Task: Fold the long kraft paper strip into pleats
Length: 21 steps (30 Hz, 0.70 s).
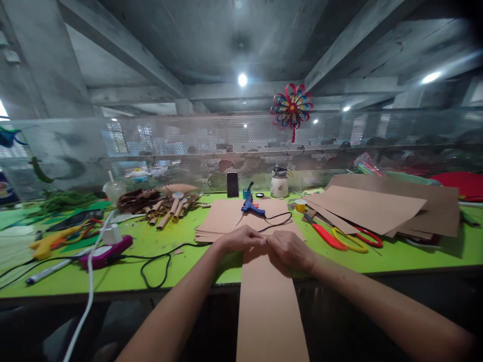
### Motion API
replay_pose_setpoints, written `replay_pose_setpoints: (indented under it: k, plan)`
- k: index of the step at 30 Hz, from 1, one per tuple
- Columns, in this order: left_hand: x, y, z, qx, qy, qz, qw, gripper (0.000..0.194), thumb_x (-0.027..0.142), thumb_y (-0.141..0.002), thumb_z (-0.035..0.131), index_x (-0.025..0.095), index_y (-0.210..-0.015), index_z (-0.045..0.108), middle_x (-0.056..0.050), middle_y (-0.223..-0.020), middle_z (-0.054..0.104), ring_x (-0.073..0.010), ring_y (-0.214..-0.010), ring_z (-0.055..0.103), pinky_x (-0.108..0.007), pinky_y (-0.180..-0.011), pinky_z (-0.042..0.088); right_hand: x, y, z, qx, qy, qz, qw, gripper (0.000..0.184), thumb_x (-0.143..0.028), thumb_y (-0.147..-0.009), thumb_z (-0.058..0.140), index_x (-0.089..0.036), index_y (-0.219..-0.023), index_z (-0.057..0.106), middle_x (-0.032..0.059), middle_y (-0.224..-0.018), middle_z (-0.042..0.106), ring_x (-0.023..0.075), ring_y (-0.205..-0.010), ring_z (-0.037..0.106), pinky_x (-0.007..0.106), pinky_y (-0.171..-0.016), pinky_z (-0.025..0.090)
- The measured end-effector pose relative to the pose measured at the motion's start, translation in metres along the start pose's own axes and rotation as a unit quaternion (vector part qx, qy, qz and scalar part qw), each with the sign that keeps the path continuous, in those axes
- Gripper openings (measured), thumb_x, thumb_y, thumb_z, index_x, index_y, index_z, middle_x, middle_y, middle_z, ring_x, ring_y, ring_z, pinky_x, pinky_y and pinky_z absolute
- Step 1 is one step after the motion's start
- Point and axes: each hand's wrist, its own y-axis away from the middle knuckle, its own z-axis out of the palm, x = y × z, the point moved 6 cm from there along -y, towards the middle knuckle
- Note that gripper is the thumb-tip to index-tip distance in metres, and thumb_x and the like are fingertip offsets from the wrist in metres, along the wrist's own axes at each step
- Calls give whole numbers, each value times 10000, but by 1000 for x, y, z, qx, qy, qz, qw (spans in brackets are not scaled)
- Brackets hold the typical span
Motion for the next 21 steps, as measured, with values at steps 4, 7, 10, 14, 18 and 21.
replay_pose_setpoints:
  k: [4, 7, 10, 14, 18, 21]
  plan:
    - [-4, 1, 2, 0, 37, 2, 999, 356, 417, -719, 656, 85, -822, 732, 4, -605, 581, -97, -571, 416, -221, -574, 333, -3, -2, -1, -1, 22, -30, 999, 151, -113, -896, 393, -133, -810, 515, 33, -654, 521, 162, -611, 432, 300, -577, 316]
    - [-8, 2, 4, -6, 110, -17, 994, 273, 324, -669, 693, 101, -820, 735, -14, -662, 626, -117, -624, 472, -239, -640, 369, -10, -8, -6, -5, 46, -79, 996, 173, -103, -911, 370, -128, -830, 520, 36, -657, 522, 160, -601, 428, 304, -572, 308]
    - [-8, 6, 4, 8, 174, -52, 983, 194, 205, -598, 694, 97, -754, 734, -14, -628, 626, -111, -595, 473, -242, -627, 368, -14, -12, -8, -11, 73, -121, 990, 177, -92, -914, 361, -105, -888, 535, 43, -673, 532, 156, -611, 440, 306, -571, 314]
    - [-4, 11, 1, 51, 246, -80, 965, 170, 188, -575, 663, 96, -707, 716, -48, -708, 668, -149, -675, 533, -255, -661, 397, -15, -13, -6, 0, 94, -140, 986, 197, -89, -915, 354, -97, -859, 542, 38, -648, 515, 147, -603, 436, 305, -562, 314]
    - [-4, 12, -1, 96, 268, -102, 953, 223, 319, -676, 634, 104, -720, 675, -61, -758, 663, -162, -701, 558, -257, -642, 410, -14, -13, -9, 10, 96, -122, 988, 193, -85, -915, 357, -96, -880, 546, 46, -683, 525, 150, -615, 431, 311, -569, 315]
    - [-4, 13, 1, 87, 260, -105, 956, 272, 365, -669, 686, 101, -723, 647, -38, -733, 642, -149, -678, 535, -243, -607, 380, -13, -15, -12, 7, 107, -121, 987, 201, -101, -925, 369, -109, -838, 550, 47, -691, 526, 155, -624, 418, 316, -575, 306]
